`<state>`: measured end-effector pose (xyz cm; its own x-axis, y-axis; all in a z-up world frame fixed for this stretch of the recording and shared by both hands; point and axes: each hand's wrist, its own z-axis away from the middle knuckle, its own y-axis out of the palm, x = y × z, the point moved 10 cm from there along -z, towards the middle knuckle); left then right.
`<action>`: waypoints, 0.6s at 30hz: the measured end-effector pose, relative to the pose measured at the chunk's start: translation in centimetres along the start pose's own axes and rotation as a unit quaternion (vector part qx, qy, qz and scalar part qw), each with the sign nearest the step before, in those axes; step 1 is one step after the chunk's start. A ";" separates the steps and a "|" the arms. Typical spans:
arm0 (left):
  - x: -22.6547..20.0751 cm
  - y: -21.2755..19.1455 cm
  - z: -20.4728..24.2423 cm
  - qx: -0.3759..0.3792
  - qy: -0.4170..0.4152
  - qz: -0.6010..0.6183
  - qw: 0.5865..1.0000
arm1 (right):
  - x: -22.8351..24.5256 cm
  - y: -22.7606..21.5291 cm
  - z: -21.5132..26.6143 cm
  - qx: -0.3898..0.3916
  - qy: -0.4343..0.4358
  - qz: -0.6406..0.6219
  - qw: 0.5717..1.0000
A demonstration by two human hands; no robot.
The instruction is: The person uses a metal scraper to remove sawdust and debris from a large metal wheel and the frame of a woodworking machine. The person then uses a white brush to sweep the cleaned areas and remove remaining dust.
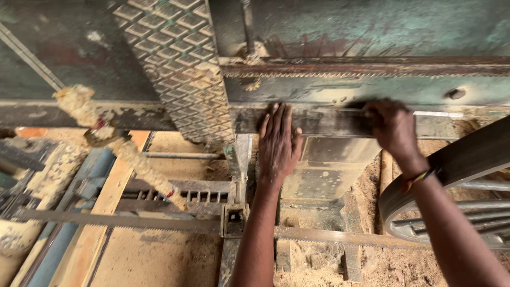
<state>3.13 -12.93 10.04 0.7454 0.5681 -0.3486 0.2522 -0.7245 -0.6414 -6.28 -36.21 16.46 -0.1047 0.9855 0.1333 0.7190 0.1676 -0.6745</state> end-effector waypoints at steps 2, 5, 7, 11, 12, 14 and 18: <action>0.2 0.6 0.2 0.000 -0.013 0.006 1.000 | 1.2 -0.4 1.5 0.016 0.007 -0.001 1.000; 0.5 0.9 0.2 0.000 -0.016 0.013 1.000 | 1.8 -0.6 3.8 0.098 0.070 -0.020 0.993; 0.6 0.8 0.1 -0.004 -0.011 0.013 1.000 | 0.5 0.8 5.3 0.209 0.139 -0.009 0.968; 0.3 0.4 0.3 -0.008 -0.006 0.026 1.000 | 0.1 -1.3 3.2 0.044 0.008 -0.044 0.998; 0.1 0.2 0.5 -0.005 -0.006 0.032 0.999 | -1.0 -1.1 2.6 0.035 0.021 -0.013 0.999; -0.2 -0.1 0.5 -0.004 -0.003 0.028 1.000 | -1.5 -1.1 2.6 0.027 0.028 0.014 0.999; -0.5 -0.5 0.3 -0.015 -0.002 0.013 1.000 | 1.0 -1.1 4.1 0.081 0.054 -0.047 0.994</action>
<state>2.48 -12.77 10.33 0.7493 0.5507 -0.3678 0.2511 -0.7502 -0.6117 -10.00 -35.30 14.34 -0.0865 0.9583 0.2724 0.5879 0.2698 -0.7626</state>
